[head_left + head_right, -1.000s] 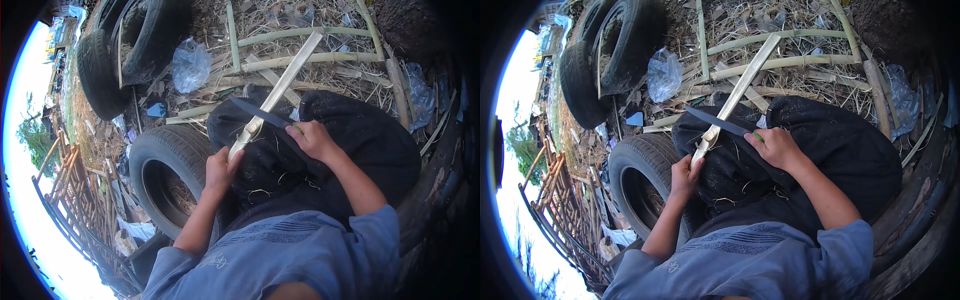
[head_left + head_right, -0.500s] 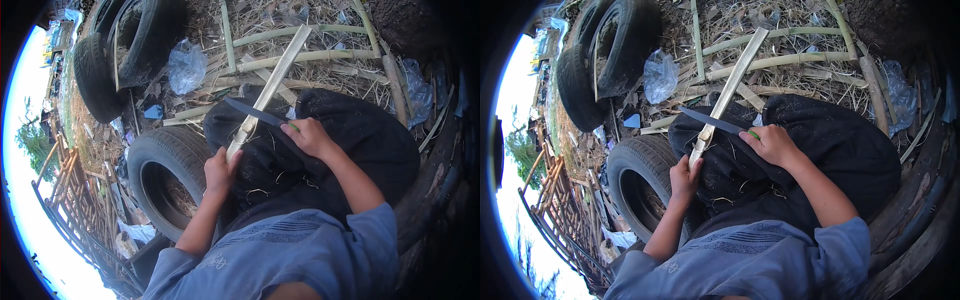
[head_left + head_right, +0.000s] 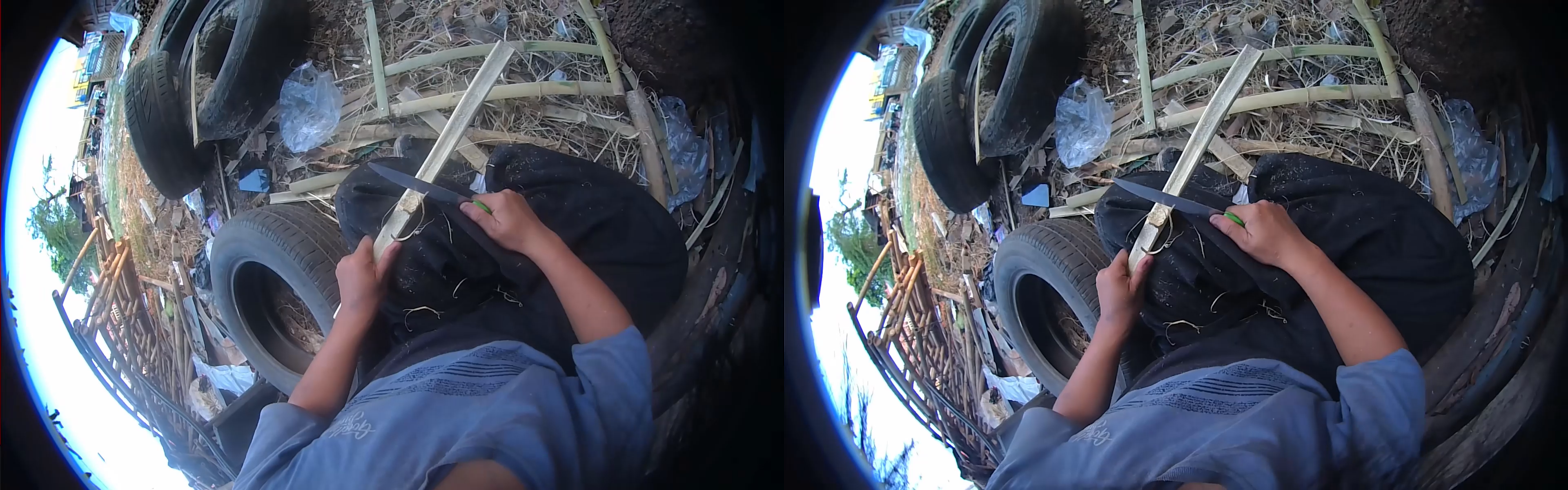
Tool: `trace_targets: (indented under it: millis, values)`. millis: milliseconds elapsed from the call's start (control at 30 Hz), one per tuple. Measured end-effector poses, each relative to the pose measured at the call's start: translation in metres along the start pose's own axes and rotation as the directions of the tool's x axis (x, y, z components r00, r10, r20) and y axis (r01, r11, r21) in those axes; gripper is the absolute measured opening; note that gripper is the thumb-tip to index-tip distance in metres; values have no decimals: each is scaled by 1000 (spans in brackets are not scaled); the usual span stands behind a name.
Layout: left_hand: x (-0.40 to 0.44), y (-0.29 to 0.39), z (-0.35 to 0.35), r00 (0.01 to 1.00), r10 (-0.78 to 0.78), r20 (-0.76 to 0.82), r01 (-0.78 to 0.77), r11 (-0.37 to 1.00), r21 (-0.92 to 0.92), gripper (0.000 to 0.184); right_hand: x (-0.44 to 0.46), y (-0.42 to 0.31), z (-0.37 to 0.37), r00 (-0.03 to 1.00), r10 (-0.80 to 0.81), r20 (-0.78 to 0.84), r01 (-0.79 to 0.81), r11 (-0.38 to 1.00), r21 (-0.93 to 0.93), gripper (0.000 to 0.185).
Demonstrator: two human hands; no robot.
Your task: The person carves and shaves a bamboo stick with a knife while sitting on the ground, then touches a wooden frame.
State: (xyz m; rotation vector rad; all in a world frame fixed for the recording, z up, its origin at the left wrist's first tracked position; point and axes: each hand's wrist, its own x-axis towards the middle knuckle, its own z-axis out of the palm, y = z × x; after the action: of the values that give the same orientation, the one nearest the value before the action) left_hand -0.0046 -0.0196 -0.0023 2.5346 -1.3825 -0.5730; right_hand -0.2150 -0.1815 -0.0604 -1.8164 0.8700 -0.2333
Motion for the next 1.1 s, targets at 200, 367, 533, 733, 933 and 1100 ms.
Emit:
trace_targets:
  millis: [200, 367, 533, 733, 933, 1100]
  values:
    - [-1, -10, -4, 1000, 17, -18, -18, 997, -68, 47, 1, 24, 5, 999, 30, 46, -38, 979, 202, 49]
    - [-9, -1, -32, 980, -64, 186, 121, 942, -314, 25, 0, 30, -3, 991, 33, -129, 33, 878, 478, 52]
    - [-13, 6, -41, 986, 14, 165, 23, 975, -221, 20, 4, 26, -8, 961, 31, -273, 94, 896, 433, 46]
    - [-11, 16, -34, 994, 94, 49, -85, 983, -165, 15, 6, 22, -20, 915, 87, -394, 58, 938, 342, 42]
    - [-5, 17, -32, 982, 98, 160, -114, 989, 93, 17, 14, 26, -38, 827, 170, -536, 1, 953, 303, 42]
    - [5, 11, -26, 971, 108, 214, -128, 988, 81, 18, 7, 0, -22, 925, 90, -370, -73, 995, 61, 44]
